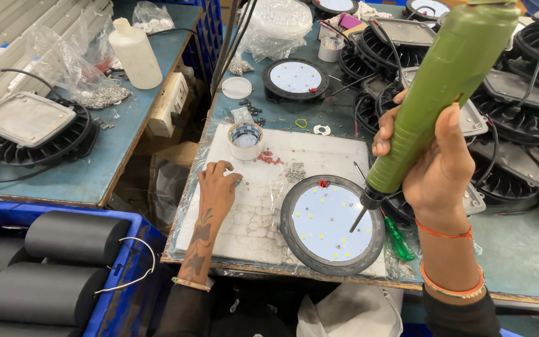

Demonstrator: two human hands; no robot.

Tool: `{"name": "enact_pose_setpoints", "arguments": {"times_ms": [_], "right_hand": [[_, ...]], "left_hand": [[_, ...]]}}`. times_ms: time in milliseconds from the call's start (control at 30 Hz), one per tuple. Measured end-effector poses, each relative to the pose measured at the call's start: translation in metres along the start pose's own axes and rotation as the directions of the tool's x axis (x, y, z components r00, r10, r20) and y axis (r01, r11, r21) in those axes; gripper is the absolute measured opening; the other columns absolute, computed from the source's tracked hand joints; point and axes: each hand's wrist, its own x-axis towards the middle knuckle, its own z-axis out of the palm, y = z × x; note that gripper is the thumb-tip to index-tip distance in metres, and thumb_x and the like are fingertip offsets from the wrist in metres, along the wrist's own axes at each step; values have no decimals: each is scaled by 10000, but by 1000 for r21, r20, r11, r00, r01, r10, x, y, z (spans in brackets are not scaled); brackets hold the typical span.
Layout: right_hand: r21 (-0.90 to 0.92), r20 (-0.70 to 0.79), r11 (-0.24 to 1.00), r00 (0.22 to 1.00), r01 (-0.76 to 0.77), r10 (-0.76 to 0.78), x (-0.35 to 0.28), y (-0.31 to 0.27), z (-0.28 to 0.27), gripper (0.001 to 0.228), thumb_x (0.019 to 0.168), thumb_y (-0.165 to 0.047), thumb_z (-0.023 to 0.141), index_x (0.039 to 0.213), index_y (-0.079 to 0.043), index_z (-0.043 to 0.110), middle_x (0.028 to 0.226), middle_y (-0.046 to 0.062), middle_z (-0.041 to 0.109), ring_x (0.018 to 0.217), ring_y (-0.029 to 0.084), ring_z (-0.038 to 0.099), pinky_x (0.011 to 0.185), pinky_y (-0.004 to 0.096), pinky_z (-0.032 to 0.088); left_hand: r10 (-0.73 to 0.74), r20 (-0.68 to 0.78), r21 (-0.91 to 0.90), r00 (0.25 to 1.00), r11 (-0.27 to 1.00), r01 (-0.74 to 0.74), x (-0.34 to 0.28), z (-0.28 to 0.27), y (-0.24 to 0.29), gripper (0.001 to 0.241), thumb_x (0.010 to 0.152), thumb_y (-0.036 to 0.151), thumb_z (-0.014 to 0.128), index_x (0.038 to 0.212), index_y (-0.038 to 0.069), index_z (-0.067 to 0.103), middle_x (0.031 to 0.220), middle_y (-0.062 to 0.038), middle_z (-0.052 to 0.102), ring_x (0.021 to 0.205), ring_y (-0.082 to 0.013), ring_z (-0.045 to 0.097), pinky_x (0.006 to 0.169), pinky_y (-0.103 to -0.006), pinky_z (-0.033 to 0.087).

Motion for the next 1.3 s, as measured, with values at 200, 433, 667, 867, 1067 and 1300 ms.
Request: {"name": "enact_pose_setpoints", "arguments": {"times_ms": [200, 433, 667, 867, 1067, 1300], "right_hand": [[-9, 3, 1000, 1000, 28, -28, 0, 0, -1, 587, 1146, -580, 548, 1247, -4, 498, 945, 159, 565, 800, 203, 514, 773, 335, 454], [-3, -19, 1000, 1000, 8, -8, 0, 1, 1, 623, 1122, -583, 538, 1307, 11, 508, 962, 159, 573, 839, 223, 560, 799, 346, 480], [9, -21, 1000, 999, 26, -26, 3, -2, 7, 615, 1122, -579, 538, 1292, 12, 506, 951, 167, 572, 822, 223, 558, 787, 349, 479], [100, -31, 994, 999, 47, -44, 8, 6, 26, 602, 1126, -568, 530, 1289, 12, 507, 944, 160, 562, 780, 207, 532, 746, 328, 458], [120, -33, 990, 997, 72, -68, 16, 16, 43, 589, 1136, -555, 502, 1292, 13, 509, 937, 154, 562, 784, 197, 548, 760, 314, 479], [101, -53, 986, 991, 132, -127, 20, 27, 53, 586, 1136, -554, 496, 1294, 9, 506, 928, 148, 573, 766, 195, 568, 730, 318, 487]], "left_hand": [[62, 15, 35, 998, 997, -63, 6, 4, -2, 102, 779, 49, 744, 836, 110, 803, 1101, -14, 640, 1122, -231, 533, 968, -423, 387], [62, 11, 61, 998, 996, -62, 7, 5, 9, 82, 843, 26, 708, 885, 49, 775, 1150, -31, 662, 1135, -245, 535, 984, -425, 389], [-407, 223, -720, 886, 544, 431, -3, -11, 46, 132, 911, 93, 719, 1027, 42, 755, 941, -84, 791, 867, -153, 762, 769, -294, 579], [-291, 572, -818, 767, -136, 559, -31, -8, 103, 168, 910, 112, 715, 1041, 12, 749, 957, -111, 810, 865, -163, 774, 695, -233, 571], [-254, 644, -765, 722, -207, 610, -36, -11, 124, 237, 921, 124, 697, 1100, -28, 729, 975, -137, 801, 895, -177, 783, 723, -220, 573], [-226, 655, -755, 721, -218, 618, -44, -7, 133, 235, 923, 119, 706, 1088, -42, 748, 933, -144, 789, 865, -166, 775, 716, -223, 578]]}}
